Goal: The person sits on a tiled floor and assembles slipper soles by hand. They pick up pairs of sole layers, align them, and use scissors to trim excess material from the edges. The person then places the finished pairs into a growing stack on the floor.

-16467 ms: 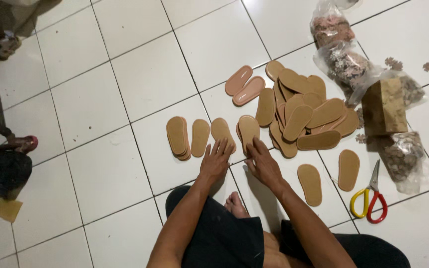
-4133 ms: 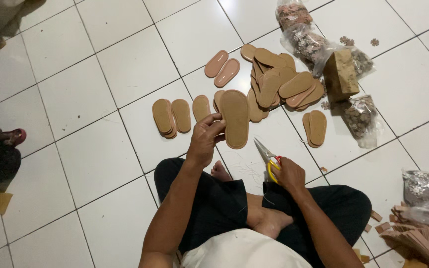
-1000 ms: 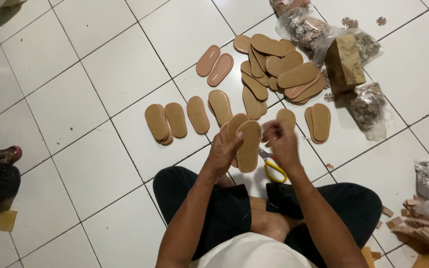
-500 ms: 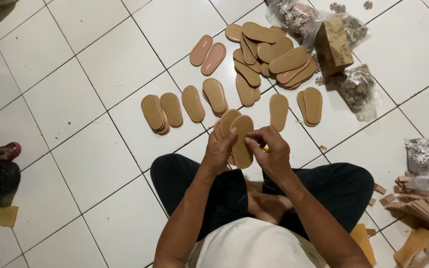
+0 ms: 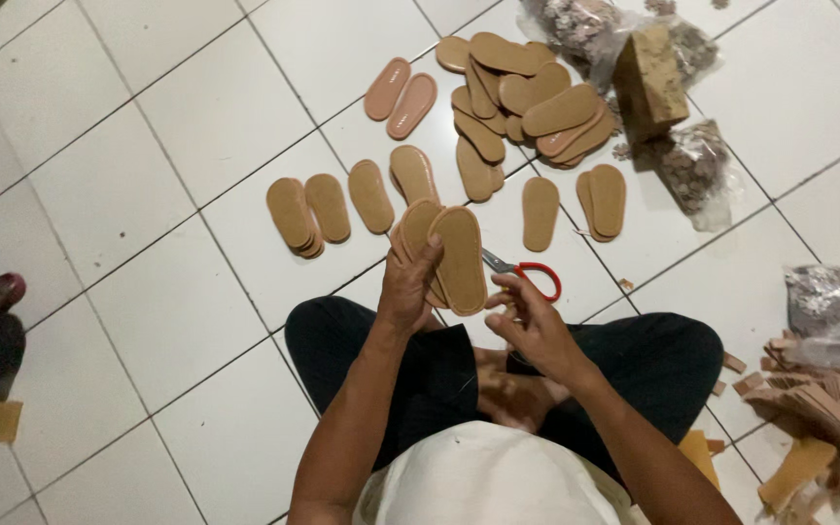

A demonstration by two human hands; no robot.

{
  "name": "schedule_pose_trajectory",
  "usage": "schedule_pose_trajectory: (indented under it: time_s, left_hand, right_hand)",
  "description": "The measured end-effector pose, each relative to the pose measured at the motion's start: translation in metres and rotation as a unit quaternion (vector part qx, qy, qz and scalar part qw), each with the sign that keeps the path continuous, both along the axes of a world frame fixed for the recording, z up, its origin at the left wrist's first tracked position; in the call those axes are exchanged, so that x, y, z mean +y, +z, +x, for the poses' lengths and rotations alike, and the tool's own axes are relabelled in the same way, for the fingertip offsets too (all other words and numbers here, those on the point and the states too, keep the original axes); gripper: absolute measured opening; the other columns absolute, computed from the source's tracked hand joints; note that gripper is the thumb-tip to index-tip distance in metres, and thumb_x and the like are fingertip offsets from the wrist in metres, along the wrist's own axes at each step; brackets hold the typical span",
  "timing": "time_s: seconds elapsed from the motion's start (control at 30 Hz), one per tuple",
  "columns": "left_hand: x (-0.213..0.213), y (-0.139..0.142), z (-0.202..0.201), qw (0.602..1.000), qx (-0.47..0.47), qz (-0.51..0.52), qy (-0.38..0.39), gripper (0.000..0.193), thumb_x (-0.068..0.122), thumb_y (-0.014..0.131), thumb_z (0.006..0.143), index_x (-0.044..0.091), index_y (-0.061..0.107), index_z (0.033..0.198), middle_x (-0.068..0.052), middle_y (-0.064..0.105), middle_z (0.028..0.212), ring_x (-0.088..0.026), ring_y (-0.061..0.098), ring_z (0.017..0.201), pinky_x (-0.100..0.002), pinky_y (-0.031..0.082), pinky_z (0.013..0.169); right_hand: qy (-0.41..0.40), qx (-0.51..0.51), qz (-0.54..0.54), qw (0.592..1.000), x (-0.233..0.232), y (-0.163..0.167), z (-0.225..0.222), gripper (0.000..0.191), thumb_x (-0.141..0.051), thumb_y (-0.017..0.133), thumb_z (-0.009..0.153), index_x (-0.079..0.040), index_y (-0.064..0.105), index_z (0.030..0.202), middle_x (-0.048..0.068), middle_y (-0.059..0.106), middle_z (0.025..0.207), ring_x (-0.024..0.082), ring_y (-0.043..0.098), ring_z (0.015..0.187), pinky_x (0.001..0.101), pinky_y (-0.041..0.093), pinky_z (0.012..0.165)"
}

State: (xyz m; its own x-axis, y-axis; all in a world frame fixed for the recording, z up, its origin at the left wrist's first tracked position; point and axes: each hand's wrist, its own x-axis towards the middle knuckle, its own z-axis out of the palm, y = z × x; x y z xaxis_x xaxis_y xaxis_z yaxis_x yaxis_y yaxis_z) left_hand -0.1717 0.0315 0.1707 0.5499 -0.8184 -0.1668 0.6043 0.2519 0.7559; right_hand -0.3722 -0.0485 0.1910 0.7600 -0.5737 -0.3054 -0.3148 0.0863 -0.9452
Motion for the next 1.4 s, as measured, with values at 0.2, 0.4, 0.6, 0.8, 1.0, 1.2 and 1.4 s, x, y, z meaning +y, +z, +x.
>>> schedule_pose_trajectory:
  time_s: [0.2, 0.4, 0.6, 0.8, 1.0, 1.2, 1.4]
  left_hand:
    - [-0.007, -0.02, -0.018, 0.995, 0.012, 0.103, 0.003, 0.043, 0.026, 0.063, 0.104, -0.004, 0.055, 0.134, -0.019, 0.068, 0.114, -0.023, 0.068, 0.098, -0.038, 0.06, 0.087]
    - [0.01, -0.033, -0.007, 0.986, -0.018, 0.167, -0.001, 0.048, 0.029, 0.062, 0.099, 0.002, 0.049, 0.136, -0.017, 0.068, 0.111, -0.021, 0.068, 0.095, -0.037, 0.06, 0.086]
    - [0.007, -0.034, -0.005, 0.981, -0.017, 0.195, -0.008, 0.047, 0.028, 0.062, 0.1, -0.001, 0.051, 0.135, -0.018, 0.069, 0.109, -0.022, 0.068, 0.093, -0.038, 0.06, 0.085]
    - [0.006, -0.031, 0.003, 0.986, 0.091, 0.137, -0.034, 0.055, 0.038, 0.055, 0.103, -0.003, 0.048, 0.139, -0.024, 0.066, 0.12, -0.028, 0.068, 0.109, -0.041, 0.059, 0.096]
    - [0.0, -0.034, 0.011, 0.983, 0.17, -0.01, -0.065, 0.053, 0.025, 0.053, 0.099, -0.002, 0.045, 0.144, -0.025, 0.06, 0.137, -0.034, 0.064, 0.125, -0.043, 0.055, 0.105]
    - [-0.003, -0.047, 0.017, 0.991, 0.131, 0.01, -0.035, 0.036, 0.013, 0.056, 0.107, -0.003, 0.051, 0.138, -0.014, 0.064, 0.127, -0.023, 0.065, 0.116, -0.039, 0.055, 0.101]
    - [0.006, -0.048, 0.02, 0.997, 0.072, 0.032, -0.009, 0.032, 0.016, 0.06, 0.104, 0.001, 0.054, 0.132, -0.008, 0.065, 0.122, -0.017, 0.066, 0.113, -0.034, 0.055, 0.099]
  right_hand:
    - [-0.214, -0.027, -0.008, 0.976, -0.046, -0.086, -0.006, 0.017, -0.011, 0.069, 0.095, -0.002, 0.068, 0.11, 0.003, 0.066, 0.083, 0.009, 0.06, 0.065, 0.0259, 0.051, 0.055]
    - [-0.337, 0.107, -0.299, 0.886, -0.142, -0.159, -0.029, 0.018, -0.014, 0.068, 0.099, 0.002, 0.065, 0.108, 0.015, 0.073, 0.094, 0.024, 0.072, 0.082, 0.0377, 0.057, 0.075]
    - [-0.29, 0.124, -0.278, 0.907, -0.149, -0.178, -0.001, 0.018, -0.016, 0.07, 0.097, 0.0, 0.067, 0.105, 0.015, 0.074, 0.089, 0.027, 0.073, 0.082, 0.0397, 0.057, 0.075]
    - [-0.349, 0.192, -0.065, 0.915, -0.164, -0.171, -0.011, 0.023, -0.021, 0.068, 0.096, -0.002, 0.066, 0.11, 0.012, 0.072, 0.091, 0.027, 0.071, 0.075, 0.039, 0.057, 0.065]
    - [-0.189, 0.071, -0.164, 0.965, -0.125, -0.14, -0.006, 0.027, -0.019, 0.069, 0.1, 0.0, 0.071, 0.119, 0.01, 0.074, 0.094, 0.013, 0.068, 0.079, 0.0289, 0.055, 0.07]
    - [-0.017, -0.072, 0.089, 0.993, -0.038, -0.08, 0.027, 0.028, -0.016, 0.068, 0.095, 0.002, 0.068, 0.118, 0.006, 0.073, 0.092, 0.01, 0.068, 0.077, 0.025, 0.058, 0.064]
    - [-0.024, -0.032, 0.175, 0.984, -0.022, -0.064, 0.034, 0.025, -0.013, 0.071, 0.094, 0.005, 0.067, 0.11, 0.006, 0.071, 0.082, 0.012, 0.067, 0.069, 0.0261, 0.058, 0.061]
